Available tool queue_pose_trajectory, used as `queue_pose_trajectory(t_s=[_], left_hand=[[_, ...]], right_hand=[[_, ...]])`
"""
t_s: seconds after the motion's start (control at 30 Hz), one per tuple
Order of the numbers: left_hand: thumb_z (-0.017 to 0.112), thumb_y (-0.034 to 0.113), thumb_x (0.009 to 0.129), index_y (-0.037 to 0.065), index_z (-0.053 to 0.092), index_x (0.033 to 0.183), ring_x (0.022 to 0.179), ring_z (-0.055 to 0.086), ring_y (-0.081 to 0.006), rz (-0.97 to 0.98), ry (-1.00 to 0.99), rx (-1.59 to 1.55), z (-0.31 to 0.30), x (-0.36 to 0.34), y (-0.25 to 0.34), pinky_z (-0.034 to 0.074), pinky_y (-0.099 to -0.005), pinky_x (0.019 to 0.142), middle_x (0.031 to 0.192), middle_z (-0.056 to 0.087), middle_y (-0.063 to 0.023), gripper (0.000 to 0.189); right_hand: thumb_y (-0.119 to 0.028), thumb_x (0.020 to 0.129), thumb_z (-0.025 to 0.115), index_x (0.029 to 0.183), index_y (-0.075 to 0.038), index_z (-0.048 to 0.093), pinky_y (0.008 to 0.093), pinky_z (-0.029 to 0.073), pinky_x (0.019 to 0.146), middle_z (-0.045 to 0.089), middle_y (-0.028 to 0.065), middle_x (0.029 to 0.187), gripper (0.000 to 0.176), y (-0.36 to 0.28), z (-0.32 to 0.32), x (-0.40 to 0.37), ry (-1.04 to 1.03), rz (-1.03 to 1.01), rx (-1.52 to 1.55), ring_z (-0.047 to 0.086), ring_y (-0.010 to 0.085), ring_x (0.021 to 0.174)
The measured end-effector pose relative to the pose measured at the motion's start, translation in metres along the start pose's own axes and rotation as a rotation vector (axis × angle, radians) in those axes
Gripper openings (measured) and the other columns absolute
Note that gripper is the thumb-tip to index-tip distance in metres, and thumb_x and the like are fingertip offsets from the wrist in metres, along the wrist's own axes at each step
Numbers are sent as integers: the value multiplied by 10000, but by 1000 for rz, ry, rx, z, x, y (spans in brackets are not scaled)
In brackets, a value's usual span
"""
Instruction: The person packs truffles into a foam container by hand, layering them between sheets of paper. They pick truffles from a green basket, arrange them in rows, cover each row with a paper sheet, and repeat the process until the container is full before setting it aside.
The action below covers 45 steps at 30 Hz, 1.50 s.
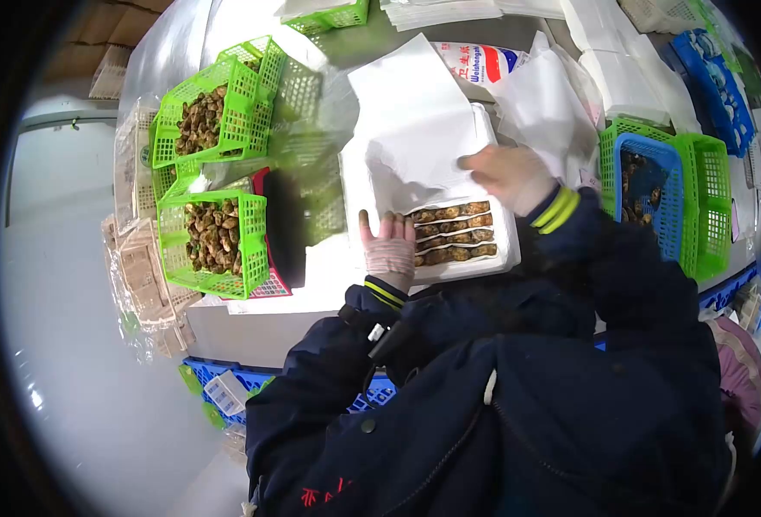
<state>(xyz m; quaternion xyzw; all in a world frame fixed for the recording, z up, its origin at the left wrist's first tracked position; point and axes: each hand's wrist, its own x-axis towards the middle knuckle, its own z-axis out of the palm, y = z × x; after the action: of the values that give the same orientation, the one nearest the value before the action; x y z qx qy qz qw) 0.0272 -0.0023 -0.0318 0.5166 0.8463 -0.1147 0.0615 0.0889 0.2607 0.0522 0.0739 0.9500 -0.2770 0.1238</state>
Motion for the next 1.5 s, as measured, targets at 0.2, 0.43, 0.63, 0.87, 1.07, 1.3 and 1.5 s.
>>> queue_pose_trajectory(t_s=[0.2,0.43,0.63,0.87,1.07,1.3,1.5], left_hand=[[574,333,786,41,498,1259,1201,446,-262,-85,167,34,13,1,15,162,-658,1067,1247,528,-94,561],[605,271,739,56,545,1092,994,496,-260,-115,65,17,30,27,6,244,-635,1029,994,528,-84,418],[527,119,780,127,536,869,903,557,-208,-10,116,-90,9,34,-14,204,-672,1056,771,537,-26,90],[533,137,802,163,559,965,1019,547,-217,-111,-104,-146,0,41,-14,114,-635,1104,864,605,-15,167],[650,251,733,162,602,1035,1064,543,-220,44,-33,-63,-10,35,-23,123,-632,1094,938,653,-36,319],[638,265,729,164,564,1144,1177,494,-234,27,33,-74,-17,22,-9,86,-692,1066,1159,606,-45,434],[657,235,748,127,589,1060,1150,506,-274,385,318,-223,-57,34,52,272,-547,1068,1127,608,-57,338]], right_hand=[[-137,833,587,1088,-114,600,416,504,837,622,126,1052,257,-41,80,84,-170,-184,-271,607,316,1031],[-205,825,626,1083,-88,568,408,517,802,597,128,1061,290,-37,85,92,-90,250,-272,620,297,981],[-273,839,586,989,-106,624,395,485,785,638,80,877,228,-26,54,35,-363,112,-418,632,256,899],[-187,740,568,817,-145,665,374,342,910,648,18,726,131,12,109,10,-86,-111,-473,641,210,774],[-239,814,514,868,-156,651,344,313,1021,663,31,875,169,8,105,0,11,-150,-426,623,153,902],[-284,804,567,981,-120,678,449,489,851,665,152,983,265,178,-6,-152,666,805,104,616,363,944],[-234,809,603,1180,-175,612,421,465,934,614,139,1180,376,264,49,-172,344,992,54,575,308,1106]])
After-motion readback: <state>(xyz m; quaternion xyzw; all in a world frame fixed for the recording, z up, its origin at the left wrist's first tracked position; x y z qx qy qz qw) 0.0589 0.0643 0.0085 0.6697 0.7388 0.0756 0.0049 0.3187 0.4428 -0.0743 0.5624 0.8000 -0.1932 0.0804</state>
